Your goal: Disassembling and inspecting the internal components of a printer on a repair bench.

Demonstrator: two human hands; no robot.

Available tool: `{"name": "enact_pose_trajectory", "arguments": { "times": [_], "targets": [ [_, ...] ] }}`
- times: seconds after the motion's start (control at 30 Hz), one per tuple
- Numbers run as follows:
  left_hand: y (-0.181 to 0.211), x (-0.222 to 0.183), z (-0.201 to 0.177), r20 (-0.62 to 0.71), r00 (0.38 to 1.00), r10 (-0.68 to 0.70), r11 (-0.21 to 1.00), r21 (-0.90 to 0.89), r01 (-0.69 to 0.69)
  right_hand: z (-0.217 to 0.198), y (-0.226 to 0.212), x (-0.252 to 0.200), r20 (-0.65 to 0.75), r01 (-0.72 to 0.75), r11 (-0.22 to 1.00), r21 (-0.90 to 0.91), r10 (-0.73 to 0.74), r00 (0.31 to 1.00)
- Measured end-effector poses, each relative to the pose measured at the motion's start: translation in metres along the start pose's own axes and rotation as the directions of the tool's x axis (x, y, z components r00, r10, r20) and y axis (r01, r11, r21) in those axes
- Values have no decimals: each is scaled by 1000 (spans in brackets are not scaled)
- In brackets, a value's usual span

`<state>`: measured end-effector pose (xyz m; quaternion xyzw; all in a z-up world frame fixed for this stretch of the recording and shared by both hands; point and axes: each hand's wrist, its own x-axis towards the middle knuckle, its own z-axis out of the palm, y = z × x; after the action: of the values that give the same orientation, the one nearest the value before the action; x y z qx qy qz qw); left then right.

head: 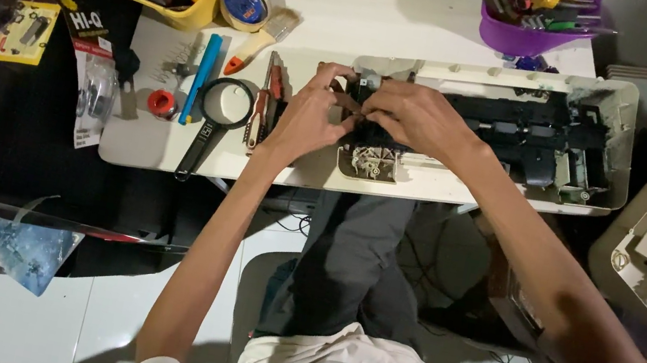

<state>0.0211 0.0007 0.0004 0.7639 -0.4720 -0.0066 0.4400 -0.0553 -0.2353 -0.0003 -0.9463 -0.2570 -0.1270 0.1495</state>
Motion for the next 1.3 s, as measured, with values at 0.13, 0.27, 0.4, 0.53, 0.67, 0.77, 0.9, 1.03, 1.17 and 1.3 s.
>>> {"name": "enact_pose_trajectory", "arguments": {
  "times": [0.13, 0.27, 0.4, 0.53, 0.67, 0.77, 0.9, 1.03, 1.17, 1.3],
  "targets": [
    [13, 0, -8, 24, 999, -37, 999, -14, 38, -5, -8, 7, 84, -147, 964, 222, 131, 988],
    [6, -5, -6, 44, 997, -59, 998, -2, 59, -10, -19, 12, 126, -220, 942, 255, 194, 973],
    [12, -6, -6, 22, 999, -42, 999, -3, 42, 2, -14, 15, 139, -309, 894, 325, 278, 950],
    [7, -6, -3, -32, 999, 16, 999, -52, -18, -6, -17, 23, 195, -503, 777, 378, 465, 864],
    [8, -6, -3, -41, 999, 26, 999, -28, -27, -16, -21, 26, 260, -551, 722, 420, 485, 835],
    [25, -11, -18, -40, 999, 30, 1000, 0, -30, -9, -17, 29, 263, -586, 718, 374, 524, 810],
    [20, -7, -8, -42, 999, 10, 1000, 30, -9, -10, -24, 36, 197, -522, 789, 324, 483, 853],
    [8, -6, -1, -46, 998, 35, 998, 60, -32, -1, -16, 36, 181, -574, 768, 285, 545, 819],
    [-12, -10, 13, -55, 998, 24, 998, 58, -21, 14, -6, 34, 146, -585, 746, 319, 571, 808],
    [4, -8, 5, -58, 998, 30, 997, 70, -26, 13, -10, 34, 156, -607, 741, 287, 589, 793]
  ]
}}
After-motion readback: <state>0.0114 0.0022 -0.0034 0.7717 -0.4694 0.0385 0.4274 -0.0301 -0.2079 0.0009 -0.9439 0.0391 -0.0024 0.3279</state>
